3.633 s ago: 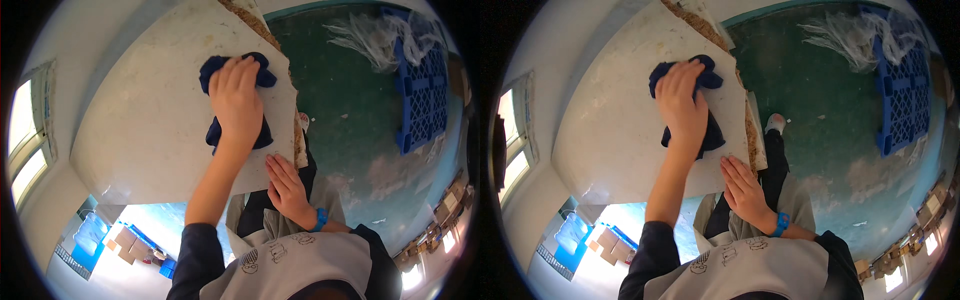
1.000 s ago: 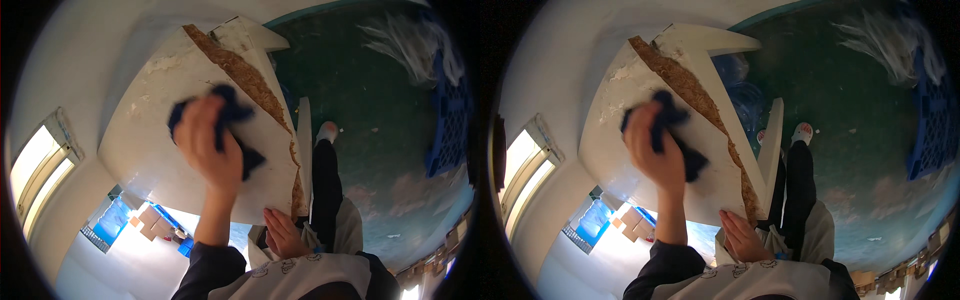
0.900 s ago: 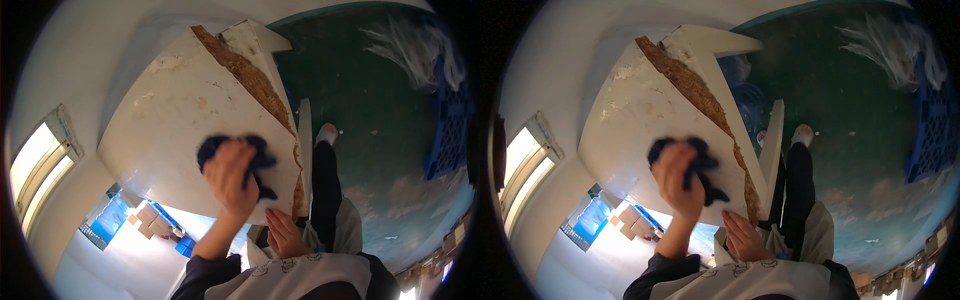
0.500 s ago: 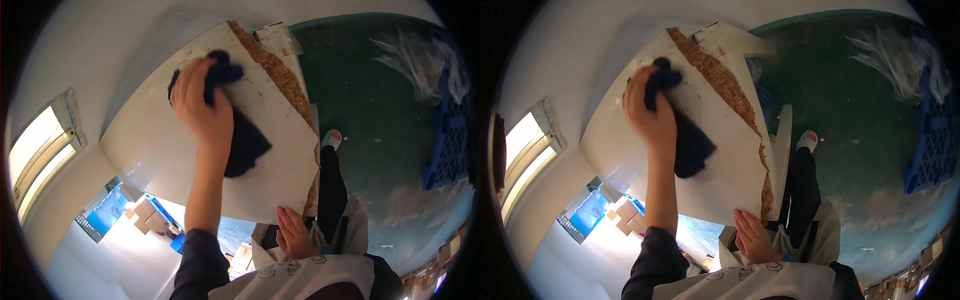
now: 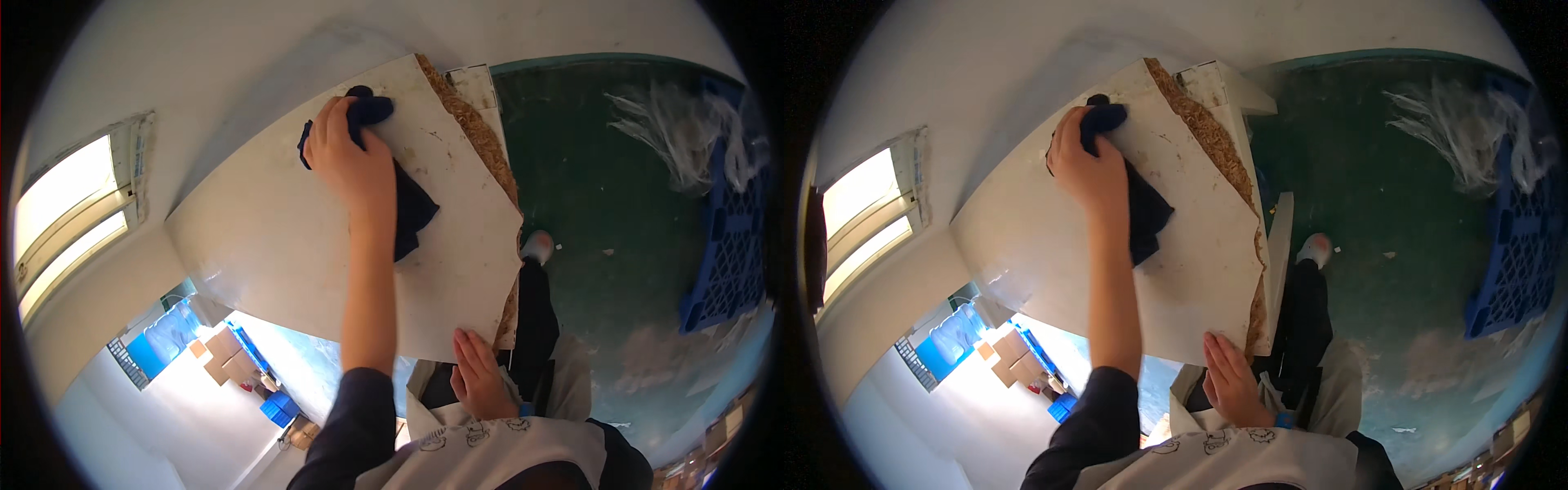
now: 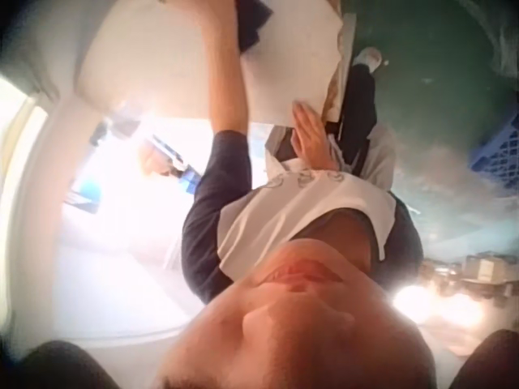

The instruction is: Wiping a white table surface with a dark blue cloth.

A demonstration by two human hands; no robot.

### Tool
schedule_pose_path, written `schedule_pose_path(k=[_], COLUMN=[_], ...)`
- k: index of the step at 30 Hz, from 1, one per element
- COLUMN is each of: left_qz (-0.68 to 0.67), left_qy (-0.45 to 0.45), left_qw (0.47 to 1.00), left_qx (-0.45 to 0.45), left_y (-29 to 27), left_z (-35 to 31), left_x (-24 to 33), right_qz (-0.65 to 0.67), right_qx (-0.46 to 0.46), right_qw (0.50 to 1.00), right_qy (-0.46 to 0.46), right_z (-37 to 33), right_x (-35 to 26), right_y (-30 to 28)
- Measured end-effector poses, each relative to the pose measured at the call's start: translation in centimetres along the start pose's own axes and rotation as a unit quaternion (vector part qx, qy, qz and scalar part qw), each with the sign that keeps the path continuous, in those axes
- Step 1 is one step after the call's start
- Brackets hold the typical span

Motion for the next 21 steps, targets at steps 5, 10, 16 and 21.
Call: schedule_pose_path(k=[5, 10, 16, 21], left_qz=[-0.097, 0.017, -0.086, -0.031], left_qy=[0.156, -0.004, 0.128, 0.084], left_qw=[0.971, 1.000, 0.984, 0.995], left_qx=[-0.155, 0.004, -0.086, -0.032], left_y=[-1.3, 0.6, -0.1, 1.1], left_z=[1.7, 2.1, 2.7, 1.2], left_x=[-2.1, -4.9, -2.5, -0.9], right_qz=[-0.017, -0.021, -0.046, -0.062], right_qx=[0.020, 0.021, 0.025, 0.048], right_qw=[1.000, 1.000, 0.998, 0.997], right_qy=[-0.010, -0.008, -0.019, -0.015], right_z=[0.0, 0.6, 0.1, 0.1], right_x=[0.0, -0.2, 0.2, -0.3], right_y=[-0.1, 0.2, 0.3, 0.7])
Point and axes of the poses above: each hand's wrist, its own z-axis towards the middle knuckle, its own y-axis out of the palm, x = y × z, the point moved 3 cm from there along z, towards the middle knuckle, and after that the axes turned 4 degrees about -y, right-handed, at the moved point
